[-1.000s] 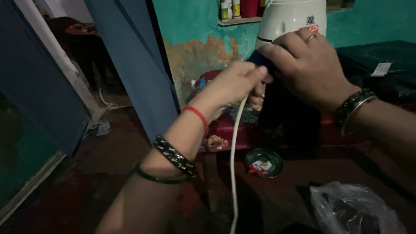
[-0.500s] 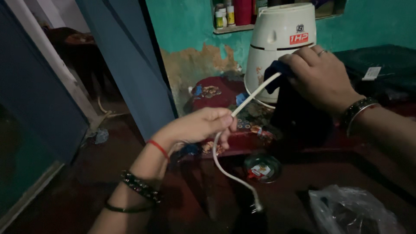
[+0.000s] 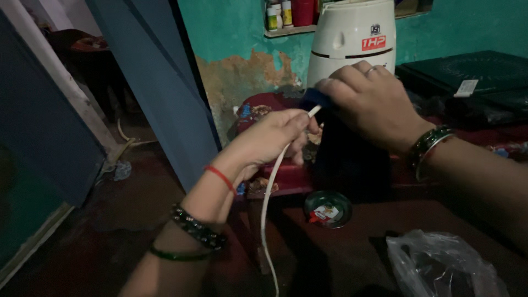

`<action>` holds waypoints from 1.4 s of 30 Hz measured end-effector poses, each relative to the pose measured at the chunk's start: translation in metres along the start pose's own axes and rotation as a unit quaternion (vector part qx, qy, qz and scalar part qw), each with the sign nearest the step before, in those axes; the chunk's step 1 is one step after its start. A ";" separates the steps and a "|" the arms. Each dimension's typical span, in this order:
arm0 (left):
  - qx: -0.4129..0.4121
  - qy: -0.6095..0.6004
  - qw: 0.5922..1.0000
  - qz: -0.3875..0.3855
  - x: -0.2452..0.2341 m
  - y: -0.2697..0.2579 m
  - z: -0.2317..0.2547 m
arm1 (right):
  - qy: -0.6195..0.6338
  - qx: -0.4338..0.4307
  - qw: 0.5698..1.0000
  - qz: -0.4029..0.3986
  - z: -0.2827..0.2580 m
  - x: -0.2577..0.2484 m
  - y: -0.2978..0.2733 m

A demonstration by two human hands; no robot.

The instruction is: The person wipes the exterior and base of a white mixer-grinder using a dark blue cloth.

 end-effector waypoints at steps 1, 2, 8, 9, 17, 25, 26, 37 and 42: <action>0.008 -0.003 1.000 -0.009 0.000 -0.004 0.000 | 0.004 0.013 1.000 -0.008 0.004 0.004 -0.003; 0.016 -0.007 1.000 -0.017 -0.001 -0.009 0.000 | 0.008 0.037 0.999 -0.025 0.011 0.008 -0.007; 0.006 0.025 0.999 -0.046 -0.009 -0.025 -0.001 | 0.013 0.110 0.992 -0.063 0.062 0.038 -0.050; 0.001 0.043 0.998 -0.046 -0.012 -0.028 -0.003 | 0.016 0.147 0.986 -0.080 0.074 0.044 -0.056; 0.014 0.123 0.982 0.143 -0.025 0.011 -0.041 | 0.108 0.239 0.965 -0.009 0.111 0.049 -0.096; -0.051 0.372 0.917 0.132 0.040 0.087 -0.069 | 0.199 0.173 0.937 0.231 0.127 0.024 -0.066; -0.051 0.410 0.904 0.108 0.048 0.092 -0.073 | 0.189 0.209 0.935 0.216 0.132 0.021 -0.062; -0.158 0.613 0.769 -0.091 0.084 0.119 -0.022 | 0.151 0.149 0.953 0.218 0.127 0.040 -0.014; -0.166 0.449 0.877 -0.027 0.046 0.145 0.027 | 0.207 0.205 0.934 0.206 0.124 0.050 -0.012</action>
Point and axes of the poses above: each hand's wrist, its own y-axis towards the middle knuckle, its own x-axis out of the palm, z = x × y, the point moved 2 cm from there along y, towards the middle knuckle, and after that the axes turned 4 degrees about y, right-handed, at the moved point
